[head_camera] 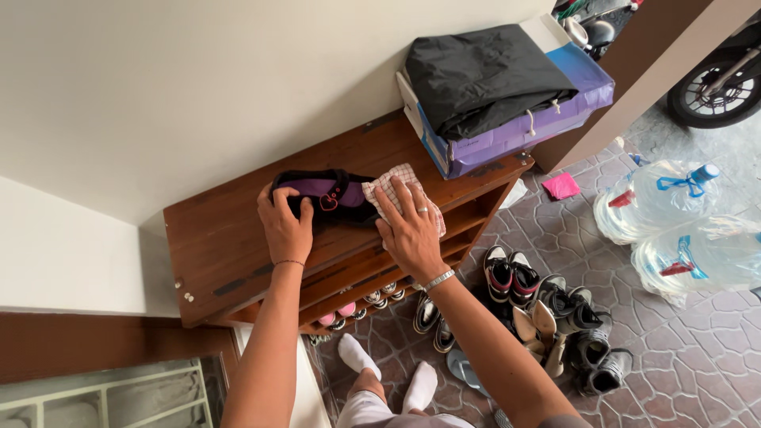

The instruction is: The person wipes a black shoe with a checkered cloth on a wooden shelf. They repeatedly rub the shoe's exterior and interior, occasionally folding the cloth to use a different section. The shoe remains on the shelf throughout the process.

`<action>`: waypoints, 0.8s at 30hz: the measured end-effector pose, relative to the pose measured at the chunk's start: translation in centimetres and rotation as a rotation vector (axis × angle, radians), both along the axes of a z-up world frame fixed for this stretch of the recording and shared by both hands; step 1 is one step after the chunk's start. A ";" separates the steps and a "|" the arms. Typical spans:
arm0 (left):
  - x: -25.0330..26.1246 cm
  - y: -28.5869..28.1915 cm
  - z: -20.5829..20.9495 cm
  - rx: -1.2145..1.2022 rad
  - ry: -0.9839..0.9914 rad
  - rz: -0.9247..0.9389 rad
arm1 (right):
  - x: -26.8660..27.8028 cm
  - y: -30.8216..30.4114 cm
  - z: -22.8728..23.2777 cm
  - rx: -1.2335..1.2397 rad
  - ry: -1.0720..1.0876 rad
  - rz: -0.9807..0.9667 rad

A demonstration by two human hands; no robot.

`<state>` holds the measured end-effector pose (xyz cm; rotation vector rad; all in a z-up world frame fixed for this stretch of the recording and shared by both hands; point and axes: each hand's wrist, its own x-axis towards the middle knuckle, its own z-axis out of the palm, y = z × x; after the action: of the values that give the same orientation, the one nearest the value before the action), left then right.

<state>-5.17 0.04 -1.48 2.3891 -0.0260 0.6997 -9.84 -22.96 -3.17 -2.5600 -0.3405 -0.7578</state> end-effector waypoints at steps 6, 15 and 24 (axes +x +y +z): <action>0.2 0.1 -0.3 -0.006 0.000 -0.006 | 3.0 -0.2 2.6 0.044 0.170 0.033; -0.4 0.5 -0.3 -0.049 -0.030 -0.048 | 0.1 2.0 -1.1 -0.049 -0.073 -0.113; -0.8 3.8 -0.3 -0.028 0.000 -0.149 | -3.1 5.3 -2.0 0.220 0.064 -0.151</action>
<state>-6.01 3.84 -1.81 2.3322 -0.1903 0.6256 -12.94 -17.70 -5.14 -2.4139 -0.0406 -0.7221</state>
